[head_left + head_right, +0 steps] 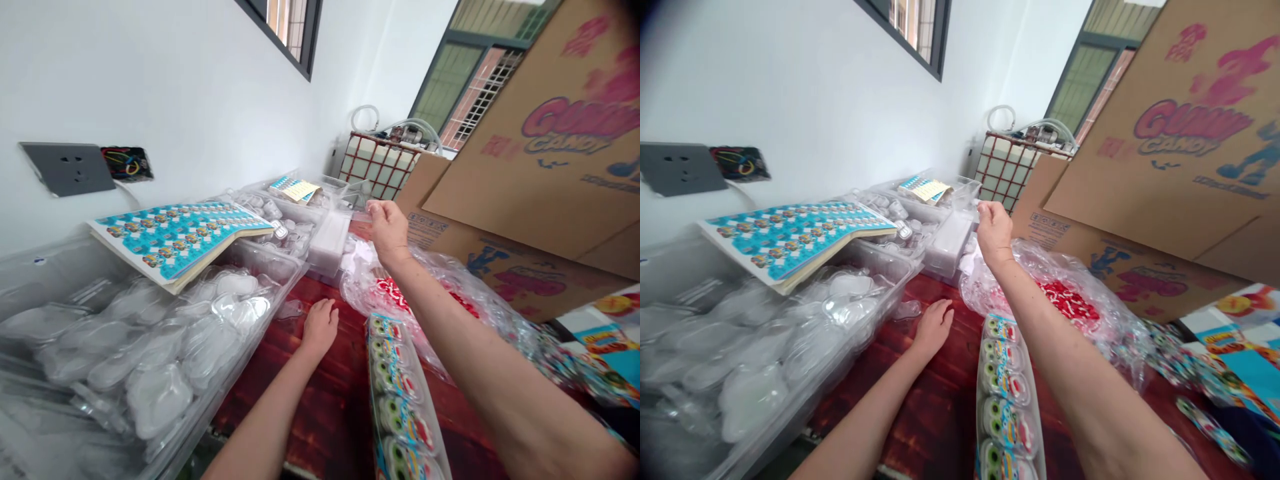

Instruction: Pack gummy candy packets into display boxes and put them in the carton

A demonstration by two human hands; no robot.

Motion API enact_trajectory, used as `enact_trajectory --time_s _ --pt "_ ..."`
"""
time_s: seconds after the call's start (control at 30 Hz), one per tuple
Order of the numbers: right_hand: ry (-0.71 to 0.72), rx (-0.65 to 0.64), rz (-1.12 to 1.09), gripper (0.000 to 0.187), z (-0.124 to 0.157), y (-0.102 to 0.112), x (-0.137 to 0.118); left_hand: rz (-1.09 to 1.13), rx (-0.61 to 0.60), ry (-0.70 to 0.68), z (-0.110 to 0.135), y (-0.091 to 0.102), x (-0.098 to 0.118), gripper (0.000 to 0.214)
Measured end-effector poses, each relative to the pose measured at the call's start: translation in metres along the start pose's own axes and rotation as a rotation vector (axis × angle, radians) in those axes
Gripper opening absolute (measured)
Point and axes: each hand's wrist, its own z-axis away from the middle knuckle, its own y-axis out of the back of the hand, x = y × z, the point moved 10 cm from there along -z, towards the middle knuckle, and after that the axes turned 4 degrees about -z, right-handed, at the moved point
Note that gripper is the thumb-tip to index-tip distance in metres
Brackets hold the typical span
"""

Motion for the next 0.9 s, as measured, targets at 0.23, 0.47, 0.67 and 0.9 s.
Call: enact_trajectory --time_s 0.23,0.47,0.67,0.9 --pt "-0.390 0.100 -0.720 0.025 0.076 0.085 -0.003 0.356 -0.021 -0.019 0.006 0.014 0.027 0.048" --pt "-0.681 0.145 -0.760 0.029 0.212 0.186 -0.015 1.374 -0.245 0.081 0.092 0.050 0.110 0.074" --pt "-0.751 0.296 -0.706 0.027 0.284 0.270 -0.023 1.334 -0.378 0.128 0.169 0.063 0.122 0.027" --pt "-0.737 0.316 -0.669 0.022 0.319 0.329 -0.047 1.001 -0.730 0.216 0.240 0.036 0.131 0.025"
